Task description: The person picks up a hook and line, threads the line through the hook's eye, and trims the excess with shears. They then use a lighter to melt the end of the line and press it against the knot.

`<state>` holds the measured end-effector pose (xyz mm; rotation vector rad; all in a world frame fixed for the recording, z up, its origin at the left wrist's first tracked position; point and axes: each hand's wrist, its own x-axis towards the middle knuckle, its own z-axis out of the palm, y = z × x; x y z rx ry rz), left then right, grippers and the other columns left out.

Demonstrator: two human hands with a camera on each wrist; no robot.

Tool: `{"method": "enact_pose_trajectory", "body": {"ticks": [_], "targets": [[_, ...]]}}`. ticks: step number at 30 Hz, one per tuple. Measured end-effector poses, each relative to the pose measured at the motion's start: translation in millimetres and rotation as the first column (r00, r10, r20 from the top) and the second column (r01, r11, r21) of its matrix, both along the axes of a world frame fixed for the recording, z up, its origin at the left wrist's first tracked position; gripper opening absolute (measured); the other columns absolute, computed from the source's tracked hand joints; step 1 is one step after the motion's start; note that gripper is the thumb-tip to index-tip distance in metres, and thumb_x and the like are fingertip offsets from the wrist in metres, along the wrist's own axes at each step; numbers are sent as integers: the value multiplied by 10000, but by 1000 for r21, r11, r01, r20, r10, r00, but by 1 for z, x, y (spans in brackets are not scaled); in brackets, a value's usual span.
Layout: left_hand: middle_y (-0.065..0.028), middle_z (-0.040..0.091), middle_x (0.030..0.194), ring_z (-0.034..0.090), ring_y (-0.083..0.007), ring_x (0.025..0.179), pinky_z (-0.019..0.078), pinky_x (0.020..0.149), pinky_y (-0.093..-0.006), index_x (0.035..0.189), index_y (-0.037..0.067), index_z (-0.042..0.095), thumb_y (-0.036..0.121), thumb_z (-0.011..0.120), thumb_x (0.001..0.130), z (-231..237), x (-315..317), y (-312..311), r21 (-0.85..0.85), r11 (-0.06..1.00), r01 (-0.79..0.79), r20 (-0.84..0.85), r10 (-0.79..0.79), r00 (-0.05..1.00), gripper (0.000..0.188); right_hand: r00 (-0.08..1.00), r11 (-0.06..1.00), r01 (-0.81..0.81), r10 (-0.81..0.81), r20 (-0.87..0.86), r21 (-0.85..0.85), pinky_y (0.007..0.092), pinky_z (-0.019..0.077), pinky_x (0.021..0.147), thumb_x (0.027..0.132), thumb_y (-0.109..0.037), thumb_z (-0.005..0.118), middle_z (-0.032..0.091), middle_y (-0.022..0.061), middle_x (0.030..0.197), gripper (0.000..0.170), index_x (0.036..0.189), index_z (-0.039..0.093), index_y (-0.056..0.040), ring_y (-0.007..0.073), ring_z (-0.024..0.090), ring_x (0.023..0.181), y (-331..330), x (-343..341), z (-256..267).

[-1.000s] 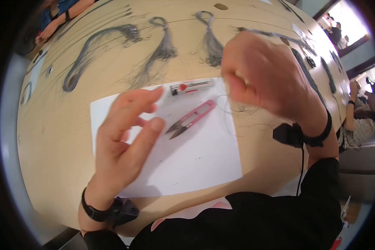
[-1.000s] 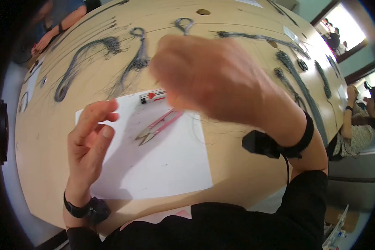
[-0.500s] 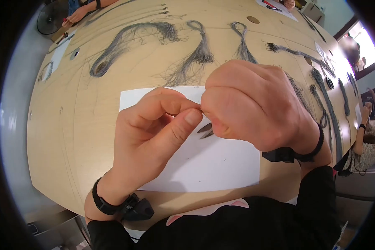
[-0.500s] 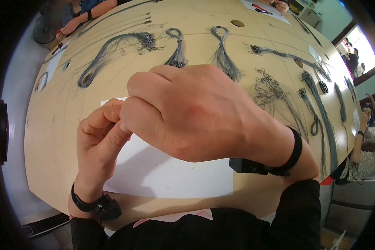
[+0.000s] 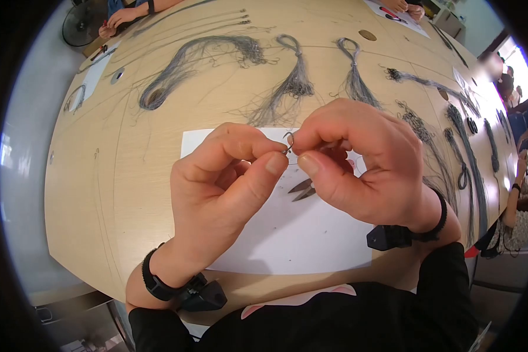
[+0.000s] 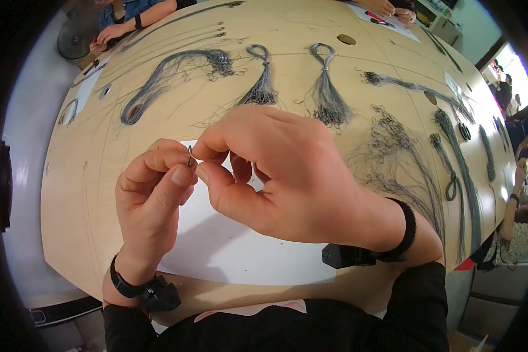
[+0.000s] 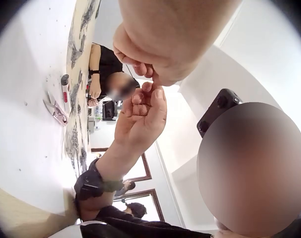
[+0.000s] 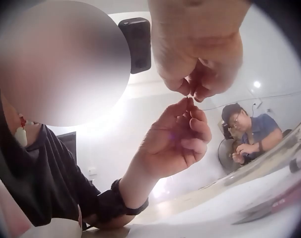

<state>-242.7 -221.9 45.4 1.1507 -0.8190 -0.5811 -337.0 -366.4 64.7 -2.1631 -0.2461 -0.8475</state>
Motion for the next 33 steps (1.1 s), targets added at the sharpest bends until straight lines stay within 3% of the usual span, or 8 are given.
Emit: {"method": "enact_pose_trajectory", "body": {"ticks": [2,25,27,29,31,33], "targets": [[-28,527,823,474,-61,709,369,574,-189,814,2,567,-19,561,753,0,-1,-1,-6,1000,3,-3,-3,1000,65,997,999,-23,25,-72,27,175,366,411,664,23,561,554,49,669,83,740,540,-2,65,464,463,0,-1,0],[-20,511,776,449,-52,654,330,522,-176,721,22,548,-21,580,696,-9,-5,-4,74,997,19,148,-30,989,58,999,995,-27,24,-37,-98,208,334,387,536,52,504,439,37,583,148,641,461,-44,127,420,446,2,2,-8],[-23,507,783,451,-62,666,337,540,-184,719,20,545,-19,572,702,-8,-5,-4,95,995,39,98,-49,994,49,998,995,-35,31,-51,-93,207,330,386,545,45,501,436,33,581,136,638,457,-44,121,416,445,2,1,-7],[-25,506,785,452,-66,672,341,556,-189,719,16,543,-21,564,706,-8,-6,-3,96,994,57,52,-63,997,44,978,998,-62,63,-197,13,200,324,402,561,26,494,437,27,583,118,652,462,-42,91,414,465,0,-1,-6],[-26,506,786,453,-69,679,344,571,-193,719,13,542,-23,557,710,-7,-6,-2,95,993,76,7,-77,997,40,967,992,-103,118,-227,76,193,327,421,586,31,484,449,21,597,105,668,470,-33,72,413,487,-3,-1,-7],[-26,506,791,454,-72,684,349,603,-201,731,3,542,-27,545,721,-5,-7,0,87,986,142,-167,-126,978,32,952,980,-141,173,-252,139,185,329,440,612,37,473,461,15,611,94,685,478,-24,54,412,509,-3,-1,-6]]}}
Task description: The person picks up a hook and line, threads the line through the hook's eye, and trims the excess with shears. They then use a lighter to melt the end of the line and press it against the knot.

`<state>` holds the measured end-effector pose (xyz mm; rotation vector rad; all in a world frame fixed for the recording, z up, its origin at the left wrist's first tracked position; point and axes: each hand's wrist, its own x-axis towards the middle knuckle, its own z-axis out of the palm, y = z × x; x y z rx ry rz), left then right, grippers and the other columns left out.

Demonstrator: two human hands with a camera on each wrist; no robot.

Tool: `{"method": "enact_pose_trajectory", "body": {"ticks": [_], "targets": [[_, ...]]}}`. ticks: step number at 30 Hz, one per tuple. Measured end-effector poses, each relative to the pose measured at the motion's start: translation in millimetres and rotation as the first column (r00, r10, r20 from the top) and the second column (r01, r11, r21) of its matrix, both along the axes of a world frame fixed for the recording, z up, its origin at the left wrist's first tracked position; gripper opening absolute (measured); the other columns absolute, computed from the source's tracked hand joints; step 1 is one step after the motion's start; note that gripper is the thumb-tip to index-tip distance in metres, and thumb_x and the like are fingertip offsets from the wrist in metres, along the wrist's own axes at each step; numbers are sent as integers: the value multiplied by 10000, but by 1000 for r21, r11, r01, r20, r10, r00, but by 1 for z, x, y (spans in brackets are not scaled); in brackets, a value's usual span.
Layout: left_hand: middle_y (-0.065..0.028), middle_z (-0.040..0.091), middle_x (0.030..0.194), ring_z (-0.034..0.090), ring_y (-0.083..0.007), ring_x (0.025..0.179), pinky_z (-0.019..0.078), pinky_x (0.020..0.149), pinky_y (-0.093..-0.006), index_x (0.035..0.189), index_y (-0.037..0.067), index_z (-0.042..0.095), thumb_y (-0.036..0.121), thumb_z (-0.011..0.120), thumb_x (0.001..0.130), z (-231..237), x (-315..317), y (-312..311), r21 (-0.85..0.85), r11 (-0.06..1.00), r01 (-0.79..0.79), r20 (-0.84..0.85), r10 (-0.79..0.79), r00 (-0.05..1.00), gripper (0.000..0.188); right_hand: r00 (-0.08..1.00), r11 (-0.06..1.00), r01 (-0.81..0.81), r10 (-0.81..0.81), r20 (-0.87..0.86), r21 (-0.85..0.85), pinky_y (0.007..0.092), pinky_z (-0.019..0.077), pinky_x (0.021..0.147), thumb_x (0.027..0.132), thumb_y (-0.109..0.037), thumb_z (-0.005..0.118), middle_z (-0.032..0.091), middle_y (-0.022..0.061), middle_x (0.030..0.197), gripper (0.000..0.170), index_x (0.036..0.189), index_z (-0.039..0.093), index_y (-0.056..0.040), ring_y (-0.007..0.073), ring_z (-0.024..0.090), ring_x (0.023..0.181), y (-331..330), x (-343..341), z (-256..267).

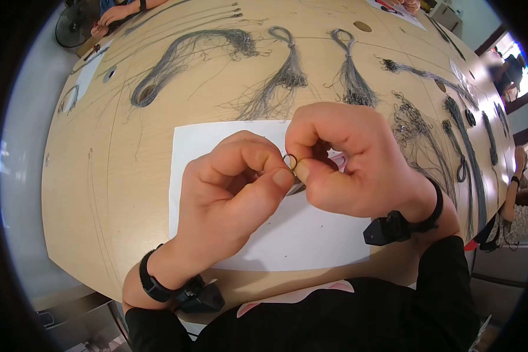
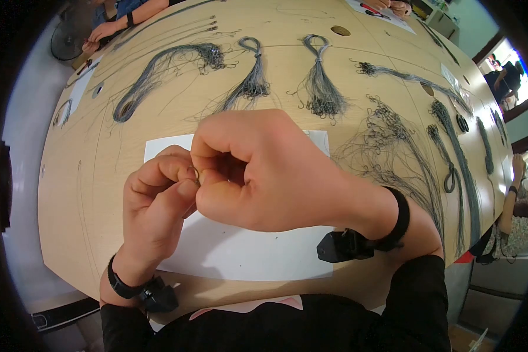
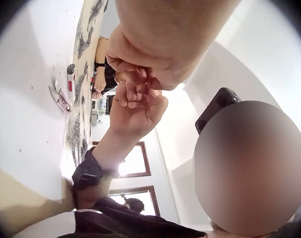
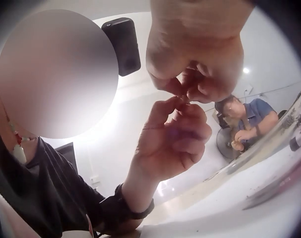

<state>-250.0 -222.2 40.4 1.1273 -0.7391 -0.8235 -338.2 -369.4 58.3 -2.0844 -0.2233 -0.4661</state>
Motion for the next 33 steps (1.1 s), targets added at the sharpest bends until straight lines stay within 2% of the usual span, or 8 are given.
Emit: {"method": "enact_pose_trajectory", "body": {"ticks": [2,6,8,12,14,20,31,33], "targets": [[-24,511,796,458,-71,699,355,620,-200,742,2,543,-26,537,732,2,-2,0,-11,1000,9,-49,-9,999,30,984,923,75,-7,-178,377,198,358,439,651,-14,532,514,23,563,22,663,517,-6,64,455,498,3,-1,3],[-18,527,812,470,-67,744,371,669,-203,775,3,545,-15,522,762,2,-1,0,-36,999,8,-109,-12,994,33,972,925,36,56,-230,379,177,375,516,700,64,459,527,25,724,110,784,521,29,49,464,599,-1,-4,5],[-14,531,812,470,-63,752,374,678,-204,779,6,545,-13,519,767,1,0,0,-30,999,12,-123,-16,992,35,986,969,33,8,-166,245,182,390,518,691,64,482,536,37,719,113,788,530,32,56,485,606,-1,-4,3],[-6,534,804,469,-55,752,376,683,-204,784,8,545,-8,518,771,0,0,1,-19,1000,14,-140,-17,990,35,996,989,39,-26,-89,145,184,383,490,672,63,500,530,39,679,105,763,532,23,60,476,566,0,-2,1],[-5,534,798,469,-54,747,377,681,-203,784,8,545,-10,517,771,-1,1,0,-29,999,22,-142,-26,990,35,998,998,48,-49,37,38,186,372,463,656,53,517,522,41,644,94,739,532,11,68,465,526,0,-1,0],[-5,535,792,469,-50,736,378,667,-197,782,7,543,-15,516,772,0,0,0,-37,999,22,-140,-27,990,37,997,997,74,-73,20,-28,196,367,453,642,39,528,512,38,620,88,722,527,2,82,456,500,0,-3,4],[-13,535,799,473,-61,748,374,674,-200,786,5,541,-22,506,777,-1,-1,0,-47,996,75,-96,-79,992,45,994,998,55,-55,98,5,211,329,419,579,25,489,461,33,584,101,669,492,-22,98,408,464,2,1,-2],[-19,530,812,468,-67,751,369,682,-205,784,3,540,-29,501,774,0,-3,0,-40,995,86,-155,-92,984,52,996,999,51,-50,79,-16,214,324,415,565,28,478,451,34,578,107,658,483,-24,102,399,459,2,1,0]]}}
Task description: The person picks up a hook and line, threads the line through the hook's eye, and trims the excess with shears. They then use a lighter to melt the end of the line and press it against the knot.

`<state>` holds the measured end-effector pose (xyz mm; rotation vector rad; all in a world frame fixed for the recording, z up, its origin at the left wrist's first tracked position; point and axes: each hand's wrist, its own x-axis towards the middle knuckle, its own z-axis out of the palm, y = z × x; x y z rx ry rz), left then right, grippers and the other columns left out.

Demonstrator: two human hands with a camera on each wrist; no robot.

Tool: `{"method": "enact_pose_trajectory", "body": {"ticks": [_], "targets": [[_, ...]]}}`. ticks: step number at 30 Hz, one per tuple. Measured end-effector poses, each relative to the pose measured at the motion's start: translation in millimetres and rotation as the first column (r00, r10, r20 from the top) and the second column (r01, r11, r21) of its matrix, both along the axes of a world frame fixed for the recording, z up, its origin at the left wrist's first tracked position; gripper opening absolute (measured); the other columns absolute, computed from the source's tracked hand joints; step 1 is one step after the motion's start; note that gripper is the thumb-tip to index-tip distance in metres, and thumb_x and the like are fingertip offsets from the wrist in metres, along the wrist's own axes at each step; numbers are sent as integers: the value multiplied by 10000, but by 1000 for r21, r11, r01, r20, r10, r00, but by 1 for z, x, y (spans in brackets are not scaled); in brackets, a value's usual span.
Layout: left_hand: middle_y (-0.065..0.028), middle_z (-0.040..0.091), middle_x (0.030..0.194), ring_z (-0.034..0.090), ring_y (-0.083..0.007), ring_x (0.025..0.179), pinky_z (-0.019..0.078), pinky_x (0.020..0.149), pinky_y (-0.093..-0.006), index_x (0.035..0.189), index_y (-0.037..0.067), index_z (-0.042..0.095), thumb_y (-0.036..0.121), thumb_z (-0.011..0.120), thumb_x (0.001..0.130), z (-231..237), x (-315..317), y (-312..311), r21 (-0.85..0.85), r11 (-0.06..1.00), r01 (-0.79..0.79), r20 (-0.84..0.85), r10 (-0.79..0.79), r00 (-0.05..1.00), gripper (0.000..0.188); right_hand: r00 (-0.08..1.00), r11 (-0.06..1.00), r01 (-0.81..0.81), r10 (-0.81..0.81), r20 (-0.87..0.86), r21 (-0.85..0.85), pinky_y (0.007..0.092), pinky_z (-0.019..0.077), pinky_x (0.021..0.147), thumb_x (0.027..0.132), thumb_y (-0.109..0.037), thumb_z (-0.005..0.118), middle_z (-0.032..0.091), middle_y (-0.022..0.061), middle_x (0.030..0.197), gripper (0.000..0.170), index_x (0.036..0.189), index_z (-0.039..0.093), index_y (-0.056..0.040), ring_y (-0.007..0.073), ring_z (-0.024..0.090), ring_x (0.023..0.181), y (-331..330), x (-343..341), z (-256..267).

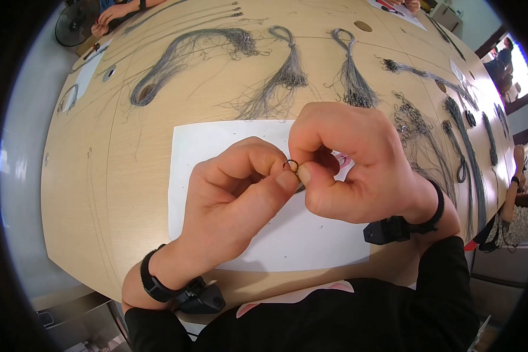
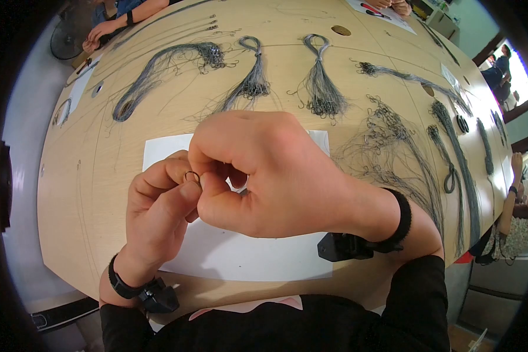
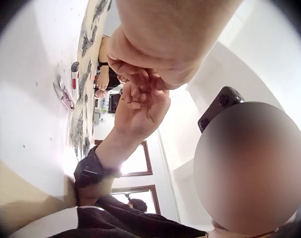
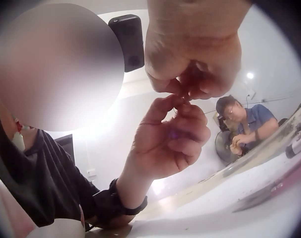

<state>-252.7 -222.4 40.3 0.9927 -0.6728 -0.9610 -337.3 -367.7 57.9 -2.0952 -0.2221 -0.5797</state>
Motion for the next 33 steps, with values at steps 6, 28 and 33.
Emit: {"method": "enact_pose_trajectory", "body": {"ticks": [6,28,33], "targets": [[-21,523,813,459,-73,724,368,666,-211,778,-1,542,-19,493,775,2,-1,0,67,998,13,-22,-12,1000,52,999,997,-23,26,36,-76,220,324,409,550,29,467,442,32,582,125,660,467,-28,121,384,446,-1,0,-1],[-1,531,744,464,-56,654,374,583,-180,798,17,545,55,507,798,3,-4,-1,145,988,-55,-98,69,993,54,987,974,-21,57,-152,227,180,387,499,677,33,493,524,27,654,78,746,525,15,54,480,577,-2,-4,-2],[-12,528,800,478,-65,728,400,659,-204,793,10,533,9,505,787,1,-3,-2,47,999,-22,-32,24,999,28,998,1000,20,-20,-63,-5,200,365,442,626,8,521,491,24,603,81,701,509,-19,79,445,505,-2,-3,1]]}}
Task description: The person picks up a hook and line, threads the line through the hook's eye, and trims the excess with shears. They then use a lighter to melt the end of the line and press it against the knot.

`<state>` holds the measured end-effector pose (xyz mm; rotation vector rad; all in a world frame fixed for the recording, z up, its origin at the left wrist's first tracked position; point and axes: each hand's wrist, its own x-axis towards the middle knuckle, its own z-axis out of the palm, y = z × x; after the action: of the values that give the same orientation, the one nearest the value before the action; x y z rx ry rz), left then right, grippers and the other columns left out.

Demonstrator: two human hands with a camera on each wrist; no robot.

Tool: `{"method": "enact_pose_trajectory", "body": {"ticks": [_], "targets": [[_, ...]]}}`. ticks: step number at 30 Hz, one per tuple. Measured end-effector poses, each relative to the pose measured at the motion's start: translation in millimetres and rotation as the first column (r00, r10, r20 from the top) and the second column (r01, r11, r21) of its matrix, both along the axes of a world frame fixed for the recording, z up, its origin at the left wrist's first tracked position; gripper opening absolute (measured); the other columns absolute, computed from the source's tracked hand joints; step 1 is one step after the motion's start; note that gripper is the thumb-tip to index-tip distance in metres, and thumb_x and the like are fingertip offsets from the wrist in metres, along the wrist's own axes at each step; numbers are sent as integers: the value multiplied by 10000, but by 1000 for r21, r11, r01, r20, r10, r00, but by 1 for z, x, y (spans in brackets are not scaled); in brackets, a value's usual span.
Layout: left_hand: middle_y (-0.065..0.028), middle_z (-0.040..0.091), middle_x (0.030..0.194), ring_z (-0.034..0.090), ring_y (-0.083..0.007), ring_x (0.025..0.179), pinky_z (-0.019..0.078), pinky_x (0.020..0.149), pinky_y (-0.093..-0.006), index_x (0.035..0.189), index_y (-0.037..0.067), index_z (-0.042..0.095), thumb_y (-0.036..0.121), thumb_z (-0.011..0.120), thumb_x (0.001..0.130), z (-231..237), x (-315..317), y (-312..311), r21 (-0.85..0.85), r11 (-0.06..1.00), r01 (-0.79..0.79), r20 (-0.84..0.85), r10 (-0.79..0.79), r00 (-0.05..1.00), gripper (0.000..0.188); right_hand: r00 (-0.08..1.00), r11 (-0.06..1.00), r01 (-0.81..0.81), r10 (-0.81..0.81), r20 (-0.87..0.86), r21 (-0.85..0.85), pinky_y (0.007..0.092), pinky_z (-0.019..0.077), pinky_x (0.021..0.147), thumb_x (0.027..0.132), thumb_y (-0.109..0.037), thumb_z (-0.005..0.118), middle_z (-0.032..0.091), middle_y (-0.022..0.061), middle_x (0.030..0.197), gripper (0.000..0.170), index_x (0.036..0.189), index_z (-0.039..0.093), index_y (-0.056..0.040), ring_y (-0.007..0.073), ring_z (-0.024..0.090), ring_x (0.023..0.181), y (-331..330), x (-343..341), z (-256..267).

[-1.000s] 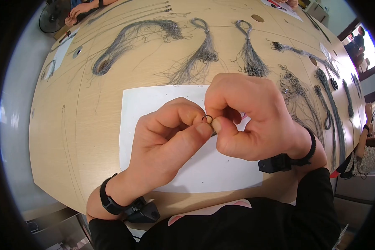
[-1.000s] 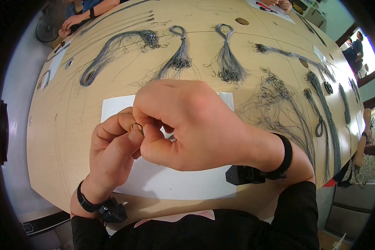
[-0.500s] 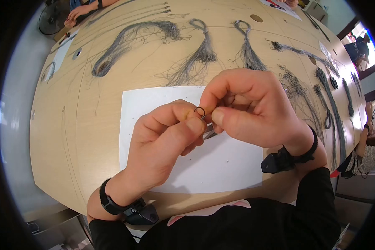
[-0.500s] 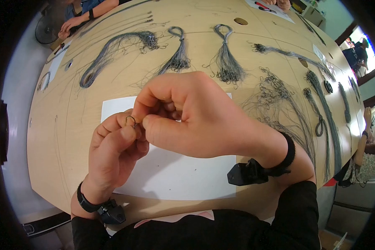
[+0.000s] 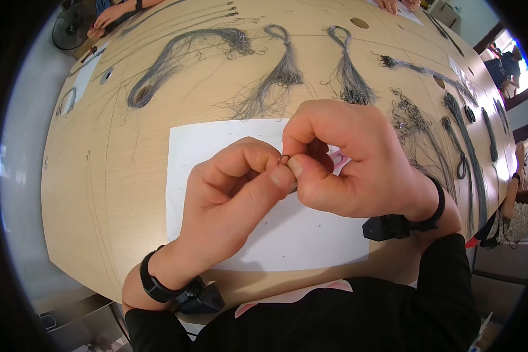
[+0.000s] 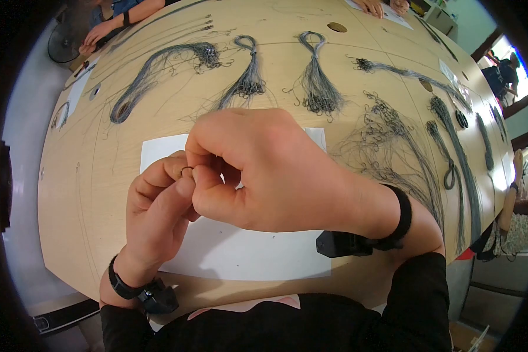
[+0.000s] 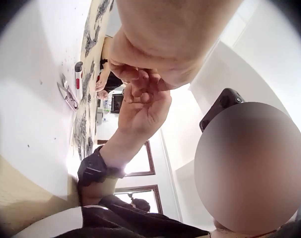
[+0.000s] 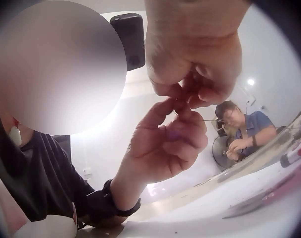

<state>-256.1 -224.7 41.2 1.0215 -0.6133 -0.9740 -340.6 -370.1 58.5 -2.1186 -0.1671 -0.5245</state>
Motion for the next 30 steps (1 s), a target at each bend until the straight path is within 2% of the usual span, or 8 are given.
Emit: {"method": "enact_pose_trajectory", "body": {"ticks": [3,5,13,16,18,24,28,30], "targets": [[-17,521,807,480,-71,736,403,666,-208,793,6,531,-4,496,788,-5,3,0,-40,999,1,54,1,999,36,999,995,17,-13,43,-95,215,357,423,616,6,516,474,21,591,89,693,494,-34,104,435,472,1,1,-2],[-20,517,811,480,-73,740,402,666,-208,793,5,530,0,496,792,-6,3,0,-42,999,-3,56,6,998,34,983,972,45,-2,183,-231,215,352,419,618,14,498,469,25,591,100,703,483,-36,108,435,459,1,4,-6],[-28,512,823,472,-76,739,391,671,-206,803,-2,524,13,498,799,1,2,1,16,998,53,-22,-52,998,30,999,995,12,-9,37,-95,212,350,417,628,1,488,469,26,587,92,710,480,-40,100,428,453,-1,1,-3],[-31,505,820,462,-77,730,378,655,-205,816,-7,522,16,495,802,-3,1,-1,-9,1000,16,106,-15,994,38,999,995,38,-35,30,-92,211,351,415,629,-4,494,465,24,578,90,710,480,-40,95,419,452,-1,0,-2],[-34,497,814,452,-79,725,363,640,-205,815,-14,525,11,491,802,-6,2,-1,-49,998,-39,332,53,942,44,998,995,51,-49,28,-85,212,352,414,628,-6,498,464,23,574,91,710,480,-40,92,415,452,0,0,-3],[-43,496,814,446,-82,722,353,636,-205,778,-10,538,-16,486,783,-6,3,0,-29,998,-52,226,57,973,53,987,984,83,-60,149,-154,236,357,412,612,17,511,450,35,601,126,709,461,-46,129,434,466,5,3,-10],[-45,499,817,454,-85,721,363,630,-210,775,-13,543,-23,482,775,-6,2,-1,-7,998,-56,257,56,965,61,974,961,86,-26,225,-264,264,351,420,596,40,495,438,57,622,149,706,443,-46,194,422,474,5,5,-11],[-48,502,821,465,-89,713,378,625,-215,779,-20,545,-26,485,770,-6,0,-2,-22,998,-55,157,58,986,61,969,958,85,-15,248,-275,272,349,423,593,44,489,436,63,624,154,708,438,-44,209,415,475,5,5,-12]]}}
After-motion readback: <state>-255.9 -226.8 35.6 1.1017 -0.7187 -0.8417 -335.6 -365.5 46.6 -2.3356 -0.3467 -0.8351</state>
